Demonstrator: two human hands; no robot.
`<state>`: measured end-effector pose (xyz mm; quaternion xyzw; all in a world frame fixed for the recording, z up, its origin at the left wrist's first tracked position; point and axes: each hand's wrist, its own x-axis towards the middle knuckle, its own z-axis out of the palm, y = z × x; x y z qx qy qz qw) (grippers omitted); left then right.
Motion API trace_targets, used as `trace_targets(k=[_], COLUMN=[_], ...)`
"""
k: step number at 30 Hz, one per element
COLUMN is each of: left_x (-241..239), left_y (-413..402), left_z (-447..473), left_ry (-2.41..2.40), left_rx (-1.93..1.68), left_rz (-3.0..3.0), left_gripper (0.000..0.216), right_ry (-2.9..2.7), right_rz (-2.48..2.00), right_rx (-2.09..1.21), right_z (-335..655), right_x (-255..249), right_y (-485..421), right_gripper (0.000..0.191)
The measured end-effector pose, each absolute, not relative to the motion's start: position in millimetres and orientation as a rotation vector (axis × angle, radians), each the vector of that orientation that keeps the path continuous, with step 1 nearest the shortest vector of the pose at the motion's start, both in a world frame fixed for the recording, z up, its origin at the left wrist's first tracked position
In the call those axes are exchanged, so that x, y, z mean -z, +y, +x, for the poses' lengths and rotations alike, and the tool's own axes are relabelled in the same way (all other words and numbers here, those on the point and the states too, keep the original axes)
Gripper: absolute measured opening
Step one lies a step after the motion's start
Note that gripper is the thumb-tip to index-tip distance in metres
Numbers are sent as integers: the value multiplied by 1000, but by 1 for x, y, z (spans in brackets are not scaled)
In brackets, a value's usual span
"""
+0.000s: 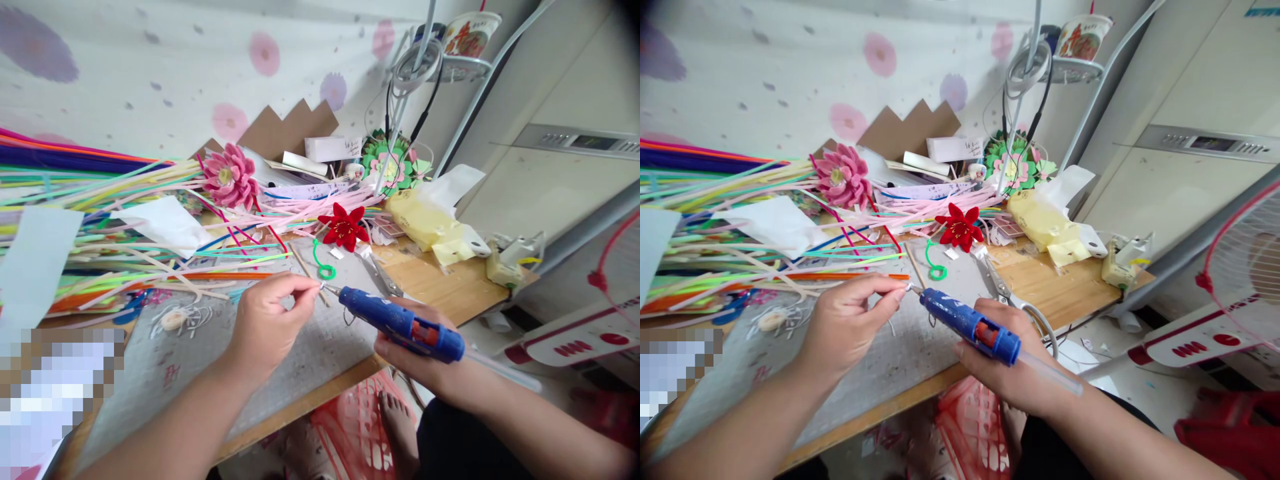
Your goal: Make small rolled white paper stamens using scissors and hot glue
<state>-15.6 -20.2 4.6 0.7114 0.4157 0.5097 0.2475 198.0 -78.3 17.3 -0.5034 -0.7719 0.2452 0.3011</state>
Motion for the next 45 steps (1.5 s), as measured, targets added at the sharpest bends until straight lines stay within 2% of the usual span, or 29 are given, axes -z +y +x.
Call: trace_targets(k=[6,10,14,18,22,26,31,33,35,38,41,45], left_x=[-6,-6,-7,-8,-6,-5,-6,-7,-9,-10,-11,-10], left_y=[-18,-16,-15,-13,-13,-15,-18,-20,-21,-23,-24,-23], left_z=[-16,-17,-17,-16,-16,-15,-12,-12,-11,-12,-12,-11], left_ry=[1202,1250,1226,1219,1204,1164,1060,1017,980,958,958,988], left_rx=[-1322,-1250,-1197,-1172,-1152,-1121,-1059,-1016,-961,-921,-901,-884], left_rz=[1844,1782,1766,1751,1720,1666,1625,1635,1666,1712,1754,1784], left_gripper=[8,14,18,20,20,21,16,15,16,16,15,15], right_ry=[-1857,-1313,-1006,-975,-1022,-1139,-1318,-1445,-1580,-1561,-1430,-1328], right_rz=[-1339,-1422,-1510,-1662,-1842,-2055,-2039,-1901,-1548,-1258,-1162,-1170], right_rx=[-854,-947,-942,-978,-837,-496,-161,-277,-733,-1163,-1385,-1471], right_z=[212,256,307,328,333,343,315,281,243,196,177,174], right_x=[-18,-15,-4,12,16,0,-19,-22,-23,-23,-21,-18], right_y=[-78,-59,-34,-22,-18,-18,-28,-35,-42,-48,-49,-47], right_gripper=[8,24,20,15,21,29,11,15,22,20,20,23])
